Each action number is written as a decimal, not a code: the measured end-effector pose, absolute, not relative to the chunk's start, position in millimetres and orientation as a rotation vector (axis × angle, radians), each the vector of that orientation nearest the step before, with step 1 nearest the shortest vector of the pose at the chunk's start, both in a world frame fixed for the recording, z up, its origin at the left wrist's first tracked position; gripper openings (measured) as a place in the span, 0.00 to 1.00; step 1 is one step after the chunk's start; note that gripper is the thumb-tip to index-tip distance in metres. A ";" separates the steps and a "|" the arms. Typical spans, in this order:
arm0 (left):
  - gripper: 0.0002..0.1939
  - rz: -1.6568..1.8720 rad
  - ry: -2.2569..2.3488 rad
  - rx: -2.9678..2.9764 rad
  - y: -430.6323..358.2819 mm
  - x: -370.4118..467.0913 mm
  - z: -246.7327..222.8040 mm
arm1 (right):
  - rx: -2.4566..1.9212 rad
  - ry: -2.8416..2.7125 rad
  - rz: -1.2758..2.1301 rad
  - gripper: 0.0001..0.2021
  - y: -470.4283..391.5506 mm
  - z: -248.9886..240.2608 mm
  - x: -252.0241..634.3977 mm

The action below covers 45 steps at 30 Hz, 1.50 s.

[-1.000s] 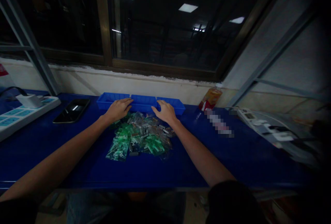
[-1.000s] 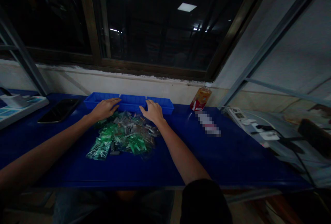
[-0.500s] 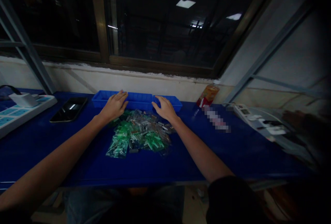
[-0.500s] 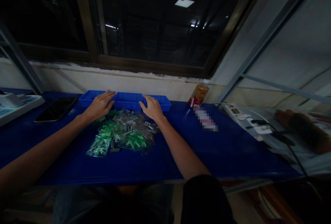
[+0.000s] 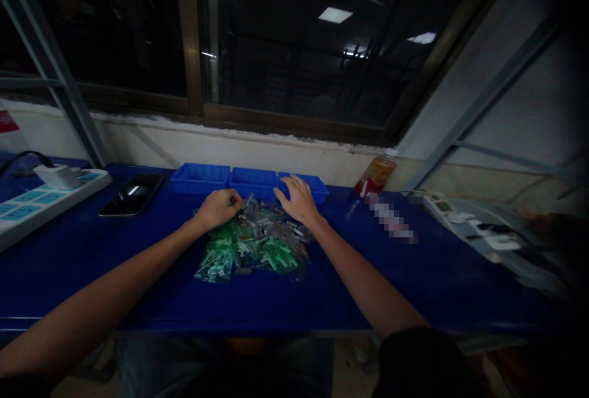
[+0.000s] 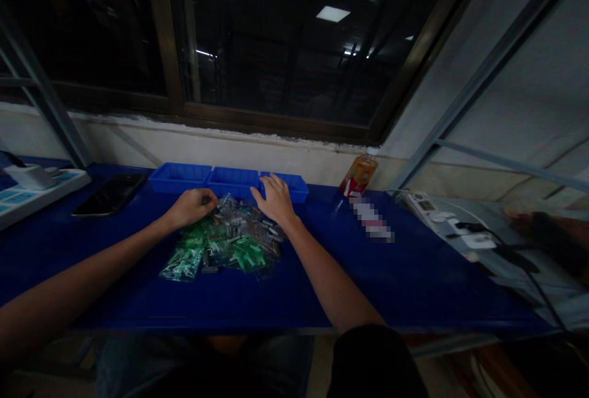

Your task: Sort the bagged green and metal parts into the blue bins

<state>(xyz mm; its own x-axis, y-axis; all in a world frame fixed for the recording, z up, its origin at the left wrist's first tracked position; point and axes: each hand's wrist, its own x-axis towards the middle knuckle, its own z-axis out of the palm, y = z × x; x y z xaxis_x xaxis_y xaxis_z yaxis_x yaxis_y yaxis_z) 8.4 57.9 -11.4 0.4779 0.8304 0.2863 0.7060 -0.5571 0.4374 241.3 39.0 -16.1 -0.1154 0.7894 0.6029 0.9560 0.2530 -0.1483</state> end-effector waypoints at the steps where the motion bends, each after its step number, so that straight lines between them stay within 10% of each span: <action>1: 0.11 0.767 1.295 2.426 58.5 7.9 -10.1 | -1.556 -1.923 -0.345 0.21 35.9 -12.4 237.6; 12: 0.09 0.862 1.047 2.875 22.1 17.9 3.5 | -1.161 -1.490 0.937 0.15 0.7 7.1 167.8; 22: 0.09 0.948 0.717 3.075 28.3 16.9 0.1 | -1.155 -1.242 0.933 0.05 7.3 -1.9 173.7; 33: 0.29 0.999 1.024 1.861 31.1 17.5 12.0 | -1.139 -1.854 -0.007 0.11 -2.9 -7.4 177.8; 37: 0.21 1.013 0.954 1.717 33.2 18.6 11.1 | -1.059 -1.969 -0.156 0.13 -4.4 -8.2 177.4; 45: 0.09 1.279 0.901 2.321 36.3 14.3 0.7 | -1.201 -1.592 0.478 0.15 -6.5 5.0 166.9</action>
